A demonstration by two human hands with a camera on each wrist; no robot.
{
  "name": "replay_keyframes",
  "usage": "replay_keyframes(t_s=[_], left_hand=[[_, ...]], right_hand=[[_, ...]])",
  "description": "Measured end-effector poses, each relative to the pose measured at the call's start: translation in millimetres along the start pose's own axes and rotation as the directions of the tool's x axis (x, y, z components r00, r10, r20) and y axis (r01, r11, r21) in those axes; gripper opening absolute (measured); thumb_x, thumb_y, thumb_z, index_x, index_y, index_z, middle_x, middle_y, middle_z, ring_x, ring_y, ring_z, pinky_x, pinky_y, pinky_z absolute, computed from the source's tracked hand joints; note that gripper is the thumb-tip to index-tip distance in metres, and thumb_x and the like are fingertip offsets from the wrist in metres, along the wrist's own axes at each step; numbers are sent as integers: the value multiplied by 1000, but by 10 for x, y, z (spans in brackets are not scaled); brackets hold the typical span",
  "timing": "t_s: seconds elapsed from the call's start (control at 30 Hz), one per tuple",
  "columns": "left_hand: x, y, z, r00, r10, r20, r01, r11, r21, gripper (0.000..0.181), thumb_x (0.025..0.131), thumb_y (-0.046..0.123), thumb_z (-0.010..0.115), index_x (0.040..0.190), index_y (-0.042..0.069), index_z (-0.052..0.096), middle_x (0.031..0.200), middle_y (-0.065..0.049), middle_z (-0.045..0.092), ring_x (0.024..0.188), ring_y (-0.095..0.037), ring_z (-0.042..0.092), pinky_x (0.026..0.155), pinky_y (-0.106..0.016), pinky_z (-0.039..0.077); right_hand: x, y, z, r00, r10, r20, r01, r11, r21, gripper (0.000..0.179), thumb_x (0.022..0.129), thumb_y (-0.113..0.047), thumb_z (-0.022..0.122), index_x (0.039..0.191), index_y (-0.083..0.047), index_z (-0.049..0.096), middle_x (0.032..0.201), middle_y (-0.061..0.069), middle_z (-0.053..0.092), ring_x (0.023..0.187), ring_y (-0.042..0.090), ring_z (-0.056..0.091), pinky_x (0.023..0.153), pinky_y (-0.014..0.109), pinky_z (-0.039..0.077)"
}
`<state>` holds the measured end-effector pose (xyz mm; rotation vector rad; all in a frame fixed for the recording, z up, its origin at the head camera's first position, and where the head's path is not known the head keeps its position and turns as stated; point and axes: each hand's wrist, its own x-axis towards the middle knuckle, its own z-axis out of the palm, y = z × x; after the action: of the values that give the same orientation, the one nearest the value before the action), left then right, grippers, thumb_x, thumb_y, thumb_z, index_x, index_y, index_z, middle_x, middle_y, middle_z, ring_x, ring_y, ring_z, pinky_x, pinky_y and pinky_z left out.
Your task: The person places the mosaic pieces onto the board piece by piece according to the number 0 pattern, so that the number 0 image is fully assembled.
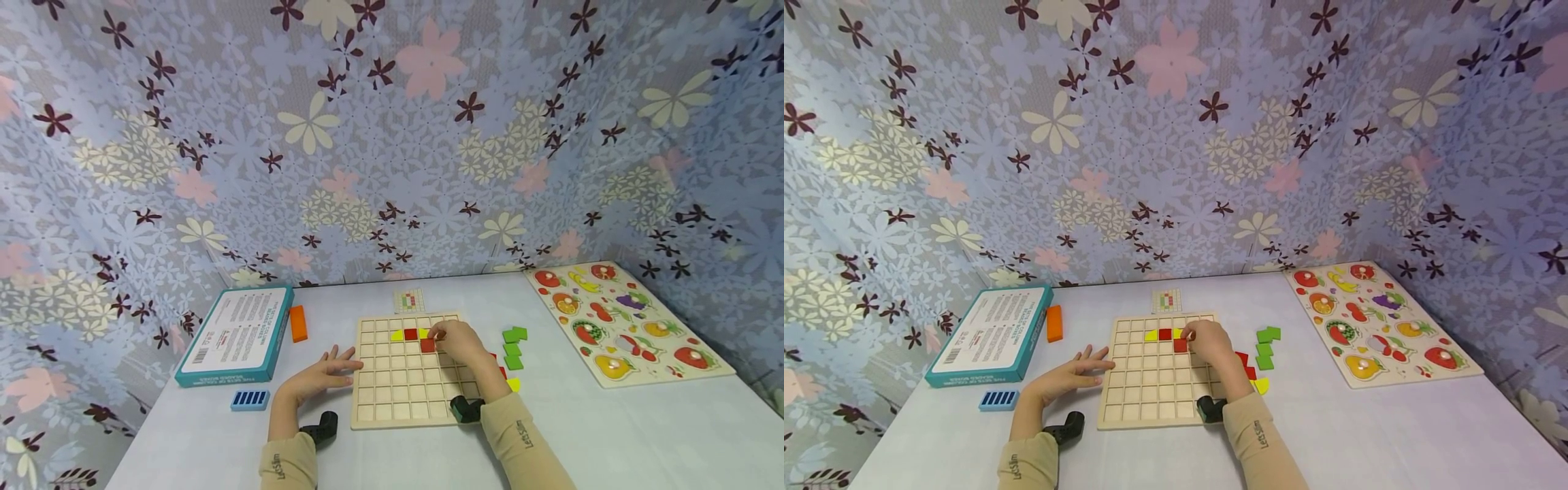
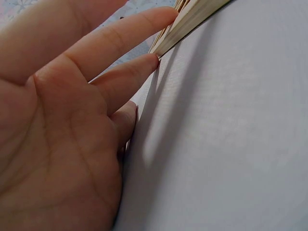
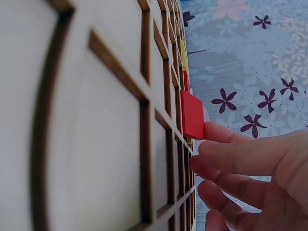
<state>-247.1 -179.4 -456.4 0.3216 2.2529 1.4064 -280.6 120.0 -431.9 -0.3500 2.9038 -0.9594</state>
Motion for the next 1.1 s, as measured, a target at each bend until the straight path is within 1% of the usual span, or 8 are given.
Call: replay_keyframes(t_s=[0.17,0.3,0.37,0.47,0.6,0.73,0.9,1.1], left_hand=[[8,-11,-7,1000,10,8,-10,1000,-2,42,83,21,66,123,10,60,152,-8,21,140,-32,-14,106,-60,-12],[14,-12,-1,1000,8,8,-8,1000,-6,43,83,22,67,124,10,60,152,-8,21,140,-32,-14,106,-60,-12],[14,-11,1,1000,7,8,-7,1000,-9,43,83,22,67,124,9,60,152,-8,21,140,-32,-14,106,-60,-12],[13,-12,1,1000,3,10,-2,1000,-13,44,83,22,67,124,9,60,152,-8,21,140,-32,-15,106,-60,-12],[13,-5,-10,1000,-3,7,3,1000,-9,44,83,22,67,124,10,60,152,-6,21,140,-32,-14,106,-60,-12],[4,2,-18,1000,-1,1,1,1000,-1,44,83,23,67,125,11,59,152,-5,22,140,-31,-14,106,-60,-12],[-3,-1,-22,1000,3,5,-3,1000,4,44,83,23,67,125,11,59,152,-5,21,140,-30,-14,107,-60,-12],[-1,-16,-14,1000,0,7,0,1000,9,45,83,24,67,125,11,59,152,-5,21,140,-30,-13,107,-59,-12]], right_hand=[[3,-13,-4,1000,-5,13,5,999,-45,14,83,-4,64,94,-10,71,97,10,67,91,28,61,78,42,51],[-4,-14,-7,1000,-13,20,14,996,-83,15,83,-6,65,95,-9,72,98,9,68,93,29,62,80,42,51],[-6,-13,-8,1000,-13,23,15,996,-91,15,83,-6,65,95,-10,73,97,8,68,93,28,63,80,41,51],[-9,-6,-15,999,-35,30,37,994,-100,15,83,-5,65,95,-9,73,96,8,68,92,28,63,79,41,52],[3,9,-20,998,-53,45,57,993,-102,17,83,-3,64,97,-8,73,101,10,68,98,31,61,82,42,51],[19,15,-16,997,-48,57,53,994,-96,19,84,-4,64,100,-9,73,106,10,68,103,32,59,85,43,50],[23,14,-33,996,-64,64,68,995,-69,19,85,-5,62,102,-7,71,102,11,68,96,31,62,81,43,51],[-31,60,-119,997,-45,57,43,999,29,25,84,-4,62,109,-6,67,101,12,65,94,30,60,78,42,51]])
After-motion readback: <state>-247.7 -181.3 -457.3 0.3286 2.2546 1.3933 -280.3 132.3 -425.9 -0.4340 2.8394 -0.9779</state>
